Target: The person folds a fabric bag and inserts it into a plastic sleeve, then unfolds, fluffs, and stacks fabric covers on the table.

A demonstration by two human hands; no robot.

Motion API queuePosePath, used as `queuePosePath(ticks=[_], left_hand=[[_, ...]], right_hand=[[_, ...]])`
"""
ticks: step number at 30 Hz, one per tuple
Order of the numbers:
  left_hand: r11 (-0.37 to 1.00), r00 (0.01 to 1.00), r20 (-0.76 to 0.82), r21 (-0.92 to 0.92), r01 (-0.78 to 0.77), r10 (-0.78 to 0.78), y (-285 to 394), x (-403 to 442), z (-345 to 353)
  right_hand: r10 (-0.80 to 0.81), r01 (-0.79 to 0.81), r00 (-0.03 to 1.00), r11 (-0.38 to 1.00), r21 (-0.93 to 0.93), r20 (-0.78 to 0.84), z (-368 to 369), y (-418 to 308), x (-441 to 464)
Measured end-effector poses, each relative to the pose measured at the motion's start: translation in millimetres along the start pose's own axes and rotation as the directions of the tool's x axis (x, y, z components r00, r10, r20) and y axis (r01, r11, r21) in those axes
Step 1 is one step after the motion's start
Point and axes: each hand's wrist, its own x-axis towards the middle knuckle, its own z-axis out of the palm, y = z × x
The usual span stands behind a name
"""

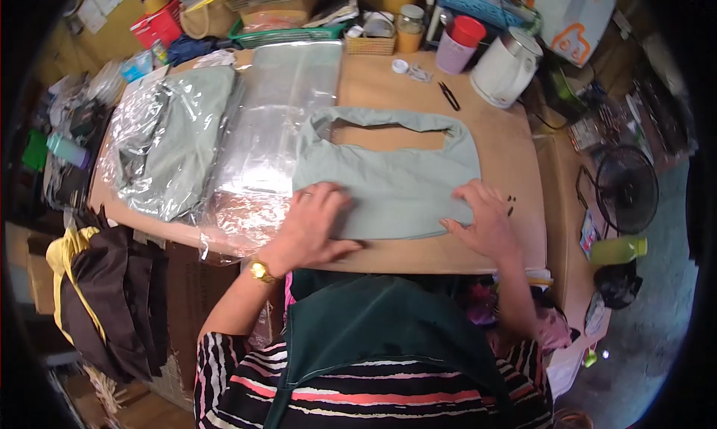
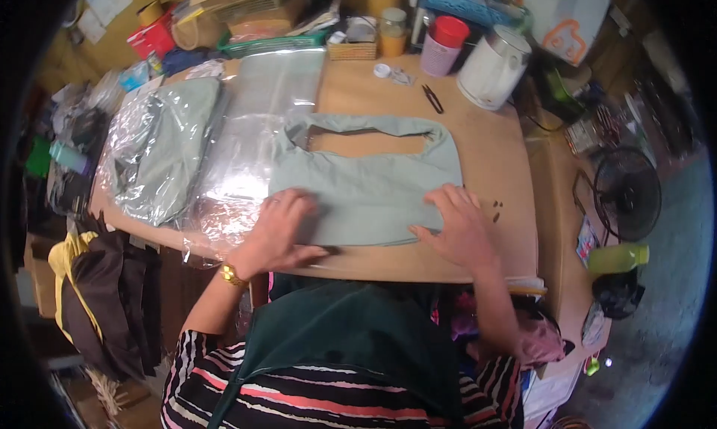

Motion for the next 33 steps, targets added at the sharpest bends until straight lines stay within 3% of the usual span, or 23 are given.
queuePosePath(ticks=[1, 3, 4, 6, 7, 9, 10, 11, 12, 13, 14, 15, 17, 18, 20, 21, 23, 25, 27, 29, 30, 32, 33], left_hand=[[1.000, 1.000, -0.013, 0.010, 0.023, -0.023, -1, 2, 15], [0.936, 0.998, 0.049, 0.347, -0.057, 0.043, -14, -1, 54], [0.931, 0.999, 0.037, 0.363, -0.036, 0.025, -14, -5, 47], [0.993, 0.988, 0.152, 0.113, 0.018, -0.035, -14, -8, 16], [0.989, 0.969, 0.209, 0.098, 0.112, -0.131, -14, -17, -11], [0.868, 0.859, 0.301, 0.416, 0.272, -0.414, -35, -46, -43], [0.776, 0.875, 0.153, 0.548, 0.312, -0.459, -49, -66, -51], [0.779, 0.853, 0.118, 0.486, 0.396, -0.508, -60, -79, -63], [0.757, 0.906, 0.040, 0.565, 0.327, -0.421, -98, -101, -48], [0.833, 0.929, -0.002, 0.443, 0.333, -0.370, -107, -105, -53], [0.893, 0.945, -0.050, 0.313, 0.322, -0.323, -113, -107, -57], [0.890, 0.942, -0.047, 0.312, 0.331, -0.334, -111, -107, -61], [0.888, 0.930, -0.308, 0.344, 0.304, -0.199, -94, -91, -74], [0.886, 0.930, -0.306, 0.348, 0.306, -0.202, -81, -84, -78], [0.858, 0.777, -0.595, 0.273, 0.436, -0.205, -55, -66, -81], [0.926, 0.748, -0.638, 0.145, 0.348, -0.181, -45, -64, -79], [0.911, 0.833, -0.369, -0.151, 0.384, -0.412, -29, -71, -67], [0.902, 0.879, -0.212, -0.022, 0.432, -0.426, -50, -71, -43], [0.899, 0.858, -0.307, 0.019, 0.437, -0.411, -74, -62, -19], [0.723, 0.901, -0.371, 0.556, 0.410, -0.226, -100, -41, -21], [0.725, 0.902, -0.371, 0.557, 0.405, -0.218, -117, -35, -14], [0.760, 0.802, -0.244, 0.260, 0.596, -0.545, -151, -31, 8], [0.872, 0.840, -0.418, 0.188, 0.452, -0.345, -165, -37, 13]], right_hand=[[-0.027, 0.027, 1.000, 1.000, 0.004, 0.007, 10, -7, 7], [-0.083, 0.049, 0.993, 0.941, -0.334, -0.087, 43, -17, 15], [-0.109, 0.074, 0.990, 0.942, -0.328, -0.089, 58, -9, 11], [0.067, -0.031, 0.992, 0.953, -0.301, 0.109, 78, 20, 0], [0.047, -0.012, 0.993, 0.955, -0.297, 0.110, 74, 27, -6], [0.101, -0.050, 0.985, 0.944, -0.327, 0.141, 59, 36, -21], [0.086, -0.032, 0.984, 0.944, -0.327, 0.153, 48, 39, -18], [0.100, -0.044, 0.975, 0.962, -0.269, 0.201, 35, 40, -14], [0.117, -0.065, 0.962, 0.976, -0.208, 0.248, 27, 37, -11], [0.108, -0.055, 0.961, 0.977, -0.207, 0.255, 24, 25, 4], [-0.069, 0.086, 0.981, 0.992, -0.089, 0.179, 28, 2, 32], [-0.232, 0.231, 0.969, 0.973, 0.022, 0.083, 35, -27, 57], [-0.267, 0.270, 0.962, 0.909, 0.319, -0.055, 59, -110, 95], [-0.351, 0.399, 0.915, 0.859, 0.320, -0.200, 77, -145, 113], [-0.528, 0.597, 0.786, 0.783, 0.173, -0.322, 112, -189, 153], [-0.530, 0.600, 0.783, 0.781, 0.171, -0.327, 129, -190, 172], [-0.572, 0.632, 0.770, 0.744, 0.216, -0.282, 157, -187, 205], [-0.553, 0.649, 0.741, 0.736, 0.193, -0.381, 129, -196, 207], [-0.557, 0.650, 0.725, 0.747, 0.138, -0.404, 112, -195, 197], [-0.582, 0.663, 0.722, 0.737, 0.133, -0.375, 103, -209, 172], [-0.607, 0.677, 0.714, 0.726, 0.123, -0.348, 101, -215, 160], [-0.722, 0.758, 0.646, 0.566, 0.324, -0.249, 106, -221, 129], [-0.781, 0.773, 0.597, 0.498, 0.393, -0.184, 110, -223, 116]])
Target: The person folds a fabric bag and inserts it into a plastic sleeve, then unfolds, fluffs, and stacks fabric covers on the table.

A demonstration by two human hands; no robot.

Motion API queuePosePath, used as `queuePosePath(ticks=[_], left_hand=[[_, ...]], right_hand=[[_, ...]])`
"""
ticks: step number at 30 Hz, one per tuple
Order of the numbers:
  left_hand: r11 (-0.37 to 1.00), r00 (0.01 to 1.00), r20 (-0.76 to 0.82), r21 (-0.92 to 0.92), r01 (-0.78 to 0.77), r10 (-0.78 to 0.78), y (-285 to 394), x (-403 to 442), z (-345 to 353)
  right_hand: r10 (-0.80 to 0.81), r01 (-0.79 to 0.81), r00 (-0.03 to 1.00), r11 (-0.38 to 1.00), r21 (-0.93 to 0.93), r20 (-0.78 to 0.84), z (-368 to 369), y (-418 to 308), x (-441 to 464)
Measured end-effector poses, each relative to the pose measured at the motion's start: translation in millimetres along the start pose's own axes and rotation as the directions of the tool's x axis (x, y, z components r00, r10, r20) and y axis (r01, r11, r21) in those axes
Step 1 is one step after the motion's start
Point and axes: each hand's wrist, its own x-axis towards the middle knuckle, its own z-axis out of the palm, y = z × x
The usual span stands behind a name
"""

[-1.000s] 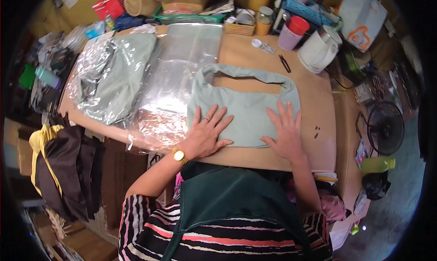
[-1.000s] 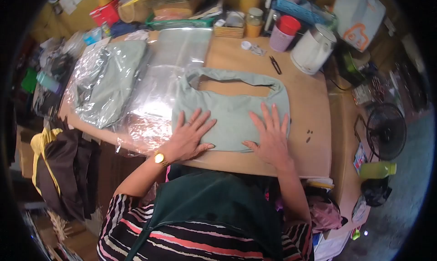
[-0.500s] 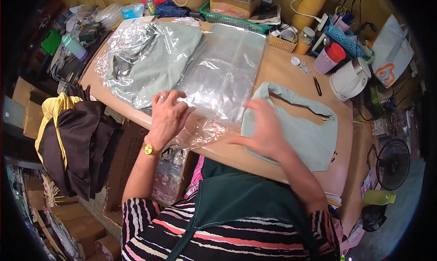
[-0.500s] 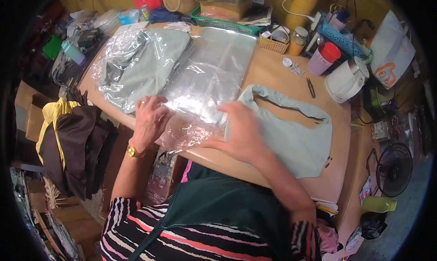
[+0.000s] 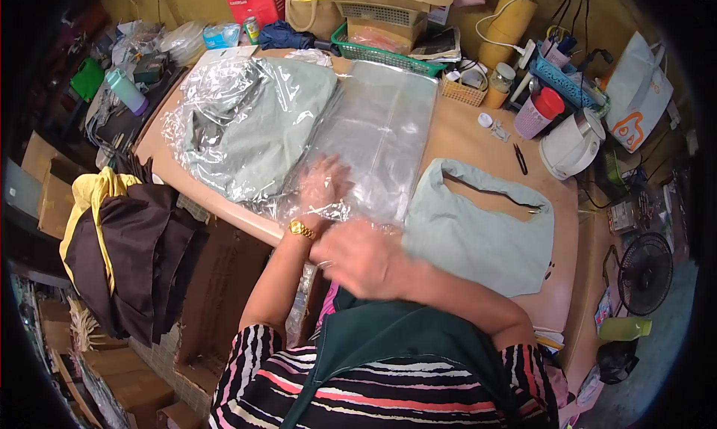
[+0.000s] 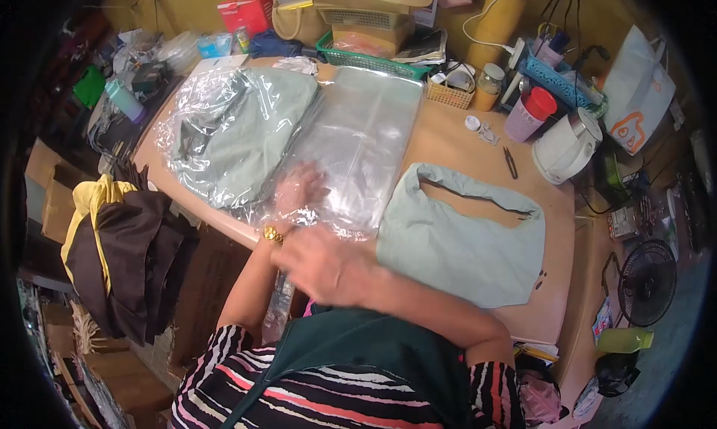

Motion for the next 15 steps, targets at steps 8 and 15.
queuePosePath(ticks=[8, 15], left_hand=[[0.698, 0.927, 0.158, -0.617, 0.362, -0.341, 0, 50, -23], [0.871, 0.975, -0.144, -0.486, 0.080, -0.170, -4, 15, -30]], right_hand=[[0.367, -0.383, 0.824, 0.922, -0.053, 0.432, 83, 70, 2], [0.622, -0.552, 0.782, 0.718, -0.425, 0.034, 101, 127, 20]])
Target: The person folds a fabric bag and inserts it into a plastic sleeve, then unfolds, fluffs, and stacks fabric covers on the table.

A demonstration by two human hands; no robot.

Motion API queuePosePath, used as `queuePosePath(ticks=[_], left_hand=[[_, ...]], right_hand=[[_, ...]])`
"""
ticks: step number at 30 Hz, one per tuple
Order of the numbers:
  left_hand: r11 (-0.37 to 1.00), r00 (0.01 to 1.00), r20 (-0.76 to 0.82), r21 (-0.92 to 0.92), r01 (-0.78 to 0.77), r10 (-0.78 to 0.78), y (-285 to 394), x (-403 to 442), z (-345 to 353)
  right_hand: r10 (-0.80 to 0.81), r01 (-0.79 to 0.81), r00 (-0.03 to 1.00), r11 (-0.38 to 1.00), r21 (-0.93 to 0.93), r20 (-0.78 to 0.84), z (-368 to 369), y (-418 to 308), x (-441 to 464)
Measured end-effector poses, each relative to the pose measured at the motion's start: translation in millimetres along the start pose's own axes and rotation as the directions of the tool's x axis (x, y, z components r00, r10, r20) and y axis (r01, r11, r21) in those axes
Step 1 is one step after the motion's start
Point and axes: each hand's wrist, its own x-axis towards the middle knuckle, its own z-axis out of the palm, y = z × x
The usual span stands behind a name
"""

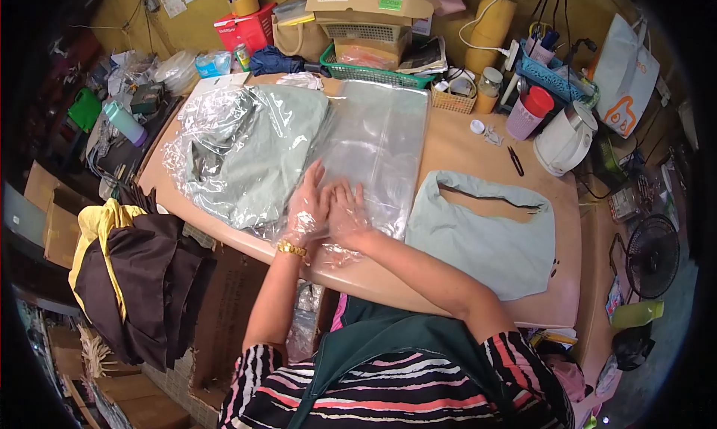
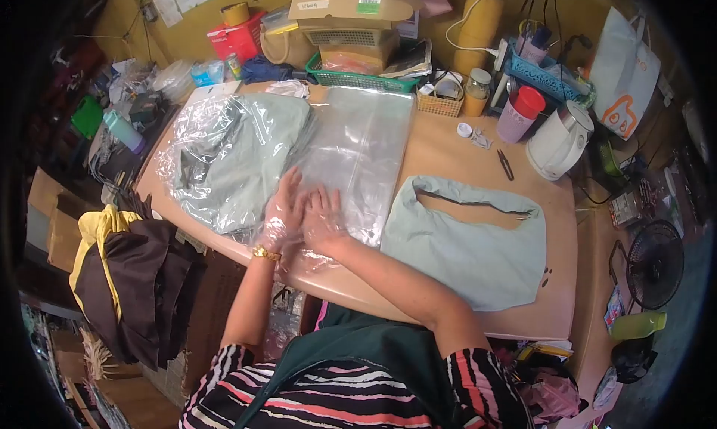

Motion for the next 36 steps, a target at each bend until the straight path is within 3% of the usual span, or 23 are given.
queuePosePath(ticks=[1, 2, 5, 6, 9, 11, 12, 14, 15, 16, 18, 20, 22, 23, 25, 26, 29, 32, 34, 36], left_hand=[[0.962, 1.000, -0.013, 0.273, 0.000, 0.003, -13, 3, 2], [0.962, 1.000, -0.012, 0.274, 0.003, 0.001, -24, 1, 7], [0.936, 0.954, -0.115, -0.257, 0.241, -0.278, -18, -3, 14], [0.935, 0.953, -0.115, -0.258, 0.245, -0.281, -8, -4, 13], [0.982, 0.959, -0.233, -0.135, 0.130, -0.159, 0, -3, 11], [0.889, 0.953, -0.118, 0.344, 0.302, -0.279, -6, -10, 11], [0.887, 0.952, -0.111, 0.348, 0.305, -0.284, -14, -11, 6], [0.958, 0.986, 0.032, 0.241, 0.154, -0.166, -31, -9, -3], [0.958, 0.982, -0.119, 0.231, 0.170, -0.145, -33, -10, 0], [0.958, 0.983, -0.116, 0.232, 0.168, -0.144, -31, -11, 3], [0.985, 0.944, -0.288, 0.003, 0.172, -0.164, -27, -24, 9], [0.757, 0.784, -0.198, -0.476, 0.449, -0.589, -48, -63, 21], [0.199, 0.666, 0.053, -0.934, 0.297, -0.744, -24, -80, 17], [0.253, 0.676, 0.029, -0.915, 0.314, -0.736, -14, -81, 17], [0.334, 0.623, 0.183, -0.713, 0.617, -0.760, 18, -81, -6], [0.386, 0.642, 0.181, -0.667, 0.637, -0.745, 23, -73, -9], [0.474, 0.715, 0.026, -0.732, 0.489, -0.699, 6, -35, 1], [0.482, 0.664, -0.071, -0.745, 0.461, -0.745, -30, -19, 9], [0.434, 0.691, -0.029, -0.797, 0.420, -0.722, -24, -19, 10], [0.382, 0.712, 0.008, -0.839, 0.387, -0.703, -17, -29, 15]], right_hand=[[0.009, -0.010, 0.997, 1.000, -0.020, -0.075, 9, 0, 1], [0.008, -0.009, 0.997, 1.000, -0.018, -0.073, 18, 2, -1], [-0.026, 0.017, 0.987, 0.998, -0.053, -0.160, 16, 5, -7], [-0.014, 0.015, 0.988, 1.000, 0.005, -0.155, 10, 4, -9], [0.012, -0.003, 0.987, 0.998, 0.059, -0.158, 9, 1, -8], [0.027, -0.018, 0.987, 0.998, 0.058, -0.158, 14, 2, -3], [0.017, -0.020, 0.991, 1.000, -0.020, -0.133, 19, 3, -2], [0.018, -0.028, 0.994, 0.995, -0.095, -0.103, 14, 1, -4], [0.037, -0.039, 0.999, 0.998, -0.059, -0.035, -3, -4, -6], [0.052, -0.052, 0.998, 0.998, -0.023, 0.032, -14, -5, -5], [0.067, -0.066, 0.997, 0.998, 0.020, -0.037, 0, -1, 1], [0.090, -0.084, 0.991, 0.995, 0.061, -0.102, 5, 1, 3], [-0.001, 0.001, 1.000, 1.000, -0.029, -0.017, -2, 7, 4], [0.031, -0.031, 0.999, 0.999, -0.025, -0.014, -5, 10, 6], [0.008, -0.018, 0.996, 0.993, 0.116, 0.085, -12, 12, 14], [0.045, -0.056, 0.995, 0.991, 0.121, 0.086, -13, 10, 14], [0.088, -0.090, 0.989, 0.996, 0.012, 0.116, -13, 1, 11], [0.125, -0.129, 0.991, 0.988, 0.091, 0.045, -26, -3, 2], [0.124, -0.144, 0.981, 0.981, 0.128, 0.148, -53, -10, -8], [0.149, -0.162, 0.985, 0.974, 0.156, 0.087, -34, -3, -4]])
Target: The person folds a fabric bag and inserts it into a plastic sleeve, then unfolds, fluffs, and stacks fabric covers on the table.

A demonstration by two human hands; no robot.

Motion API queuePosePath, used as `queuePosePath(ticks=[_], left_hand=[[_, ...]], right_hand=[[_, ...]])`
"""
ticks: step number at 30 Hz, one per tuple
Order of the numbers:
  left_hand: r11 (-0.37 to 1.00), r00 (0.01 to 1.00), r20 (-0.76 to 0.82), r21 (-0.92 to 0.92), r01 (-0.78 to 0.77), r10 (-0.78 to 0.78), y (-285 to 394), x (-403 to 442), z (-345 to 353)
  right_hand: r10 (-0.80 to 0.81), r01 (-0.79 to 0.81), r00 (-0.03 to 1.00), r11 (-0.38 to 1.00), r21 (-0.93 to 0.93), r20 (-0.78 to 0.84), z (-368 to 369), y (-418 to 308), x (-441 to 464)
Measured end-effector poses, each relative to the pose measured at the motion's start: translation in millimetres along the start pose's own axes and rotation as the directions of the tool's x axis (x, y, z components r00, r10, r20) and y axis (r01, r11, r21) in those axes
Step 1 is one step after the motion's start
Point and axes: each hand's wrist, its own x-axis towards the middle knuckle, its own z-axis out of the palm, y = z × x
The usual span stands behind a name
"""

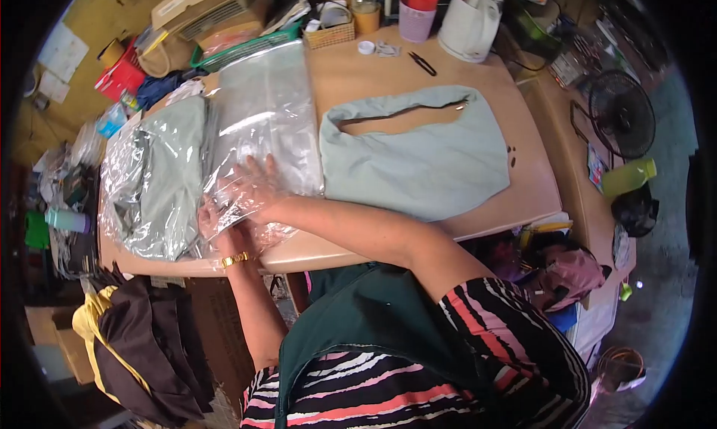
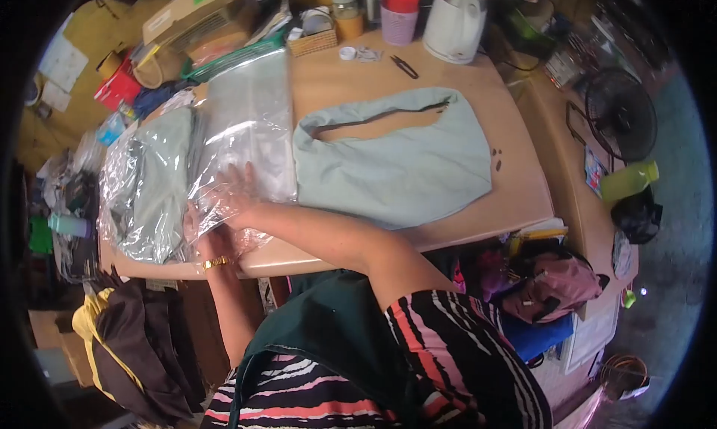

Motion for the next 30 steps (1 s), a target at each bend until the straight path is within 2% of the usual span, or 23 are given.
queuePosePath(ticks=[2, 3, 4, 6, 7, 8, 9, 10, 11, 13, 14, 15, 16, 17, 18, 20, 22, 23, 25, 28, 29, 30], left_hand=[[0.985, 0.979, 0.116, 0.026, -0.173, 0.169, -11, -12, 1], [0.984, 0.978, 0.118, 0.024, -0.175, 0.171, -9, -15, 7], [0.938, 0.945, 0.177, 0.167, -0.304, 0.275, -5, -18, 10], [0.728, 0.841, 0.309, 0.424, -0.539, 0.444, 6, -22, 7], [0.745, 0.826, 0.294, 0.360, -0.561, 0.481, 6, -16, 7], [0.730, 0.822, 0.257, 0.377, -0.570, 0.508, 9, -9, 4], [0.453, 0.716, 0.408, 0.571, -0.685, 0.567, 14, -2, 1], [0.119, 0.623, 0.563, 0.683, -0.721, 0.543, 23, 0, 0], [0.102, 0.629, 0.534, 0.711, -0.695, 0.565, 28, 0, 0], [0.311, 0.890, 0.313, 0.855, -0.416, 0.332, 39, -8, 14], [0.309, 0.891, 0.290, 0.862, -0.401, 0.349, 38, -9, 16], [0.295, 0.794, 0.397, 0.775, -0.559, 0.461, 34, -9, 19], [0.257, 0.667, 0.488, 0.664, -0.702, 0.563, 31, -5, 19], [0.255, 0.667, 0.477, 0.669, -0.698, 0.572, 29, 3, 21], [0.108, 0.537, 0.516, 0.646, -0.756, 0.667, 23, 14, 21], [-0.049, 0.390, 0.548, 0.621, -0.782, 0.740, 17, 23, 17], [0.153, 0.649, 0.470, 0.728, -0.668, 0.598, 19, 24, 12], [0.151, 0.649, 0.467, 0.731, -0.665, 0.601, 18, 24, 11], [0.274, 0.758, 0.305, 0.802, -0.530, 0.576, 21, 21, 14], [0.273, 0.745, 0.279, 0.807, -0.524, 0.606, 12, 24, -1], [0.459, 0.825, 0.170, 0.762, -0.457, 0.539, 7, 16, -7], [0.458, 0.823, 0.164, 0.763, -0.456, 0.544, 3, 8, -14]], right_hand=[[-0.013, 0.019, 0.999, 0.989, 0.145, -0.039, 4, 6, 3], [-0.024, 0.033, 0.998, 0.986, 0.166, -0.057, -1, 7, 2], [-0.032, 0.041, 0.998, 0.986, 0.164, -0.056, -5, 6, 1], [0.026, -0.003, 0.993, 0.981, 0.195, -0.115, -11, 0, -3], [0.009, 0.004, 0.993, 0.993, 0.116, -0.115, -10, 1, 0], [-0.006, 0.012, 0.995, 0.998, 0.060, -0.098, -7, 1, 0], [-0.024, 0.025, 0.996, 1.000, 0.003, -0.081, -7, 1, -2], [-0.029, 0.029, 1.000, 0.998, -0.056, -0.008, 1, 3, 1], [-0.027, 0.034, 0.998, 0.993, -0.117, 0.060, 9, 4, 5], [-0.060, 0.066, 0.997, 0.985, -0.157, 0.047, 14, 5, 4], [-0.042, 0.045, 0.999, 0.979, -0.199, 0.018, 17, 7, 3], [-0.064, 0.068, 0.998, 0.978, -0.200, 0.024, 23, 9, 3], [-0.057, 0.045, 0.996, 0.985, -0.165, -0.066, 28, 11, 5], [-0.042, 0.022, 0.987, 0.991, -0.129, -0.154, 33, 14, 6], [-0.054, 0.034, 0.987, 0.991, -0.132, -0.149, 32, 13, 4], [-0.039, 0.035, 0.977, 0.999, -0.023, -0.212, 29, 11, 4], [-0.060, 0.049, 0.974, 0.997, -0.057, -0.217, 32, 14, 4], [-0.074, 0.055, 0.972, 0.994, -0.091, -0.225, 33, 16, 5], [-0.085, 0.063, 0.973, 0.992, -0.106, -0.215, 36, 18, 7], [-0.088, 0.065, 0.975, 0.991, -0.116, -0.202, 36, 18, 3], [-0.084, 0.061, 0.976, 0.992, -0.114, -0.203, 34, 17, 3], [-0.092, 0.070, 0.975, 0.991, -0.115, -0.202, 35, 18, 5]])
